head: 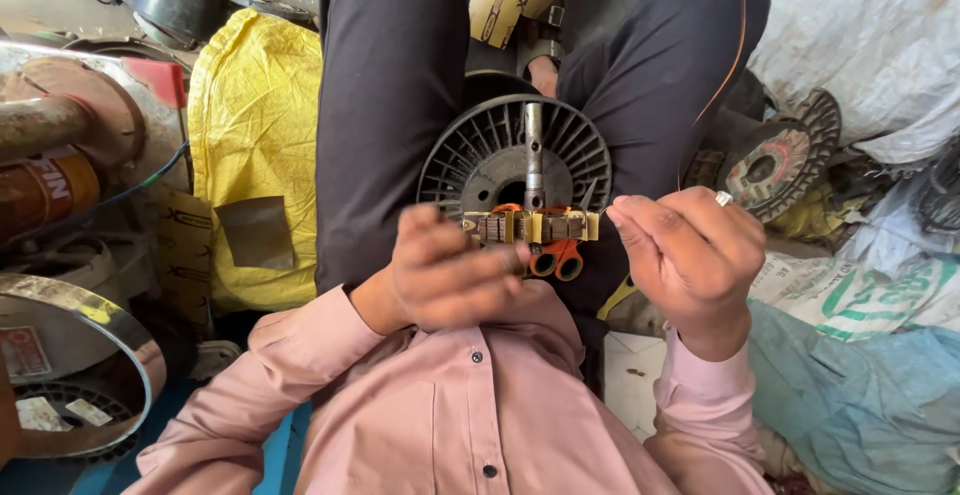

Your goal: The recorder is rewiring or repairing a fan motor component using copper wire and scissors.

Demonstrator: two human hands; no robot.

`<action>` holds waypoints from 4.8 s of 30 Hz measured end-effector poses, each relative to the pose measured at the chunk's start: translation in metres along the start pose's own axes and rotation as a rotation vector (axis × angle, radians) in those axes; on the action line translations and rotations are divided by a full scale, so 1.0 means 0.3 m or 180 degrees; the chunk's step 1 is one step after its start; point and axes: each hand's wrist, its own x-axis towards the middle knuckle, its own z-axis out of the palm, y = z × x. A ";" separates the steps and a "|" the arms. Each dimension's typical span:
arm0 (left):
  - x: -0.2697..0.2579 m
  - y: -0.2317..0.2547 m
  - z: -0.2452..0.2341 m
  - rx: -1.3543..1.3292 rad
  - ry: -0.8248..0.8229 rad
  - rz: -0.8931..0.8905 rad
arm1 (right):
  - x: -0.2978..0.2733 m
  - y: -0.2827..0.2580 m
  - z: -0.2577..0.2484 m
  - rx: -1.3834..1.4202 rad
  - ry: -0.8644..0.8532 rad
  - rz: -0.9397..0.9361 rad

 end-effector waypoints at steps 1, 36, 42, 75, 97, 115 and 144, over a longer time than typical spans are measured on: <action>0.046 0.005 -0.011 -0.0005 -0.0016 0.0001 | -0.005 0.001 0.002 0.0009 0.0005 0.0013; 0.029 0.135 -0.009 0.0967 -0.1184 -0.0189 | 0.056 0.015 -0.033 0.0064 -0.0200 -0.0429; 0.015 0.123 -0.005 0.1242 -0.1146 -0.0004 | 0.178 0.122 0.092 0.0791 -0.0532 -0.0807; 0.033 -0.049 -0.030 -0.1066 -0.1144 -0.1241 | 0.073 -0.235 -0.046 -0.0448 -0.0521 0.0726; -0.045 0.010 -0.028 0.0139 -0.0730 -0.0045 | -0.175 -0.228 0.099 0.0339 -0.0021 0.0493; 0.094 0.026 -0.065 0.0052 -0.0740 -0.0484 | 0.213 0.143 0.182 0.0668 -0.0578 -0.0301; 0.006 0.055 -0.052 0.0523 -0.1002 0.0126 | -0.091 -0.204 0.062 0.0425 -0.0264 -0.0025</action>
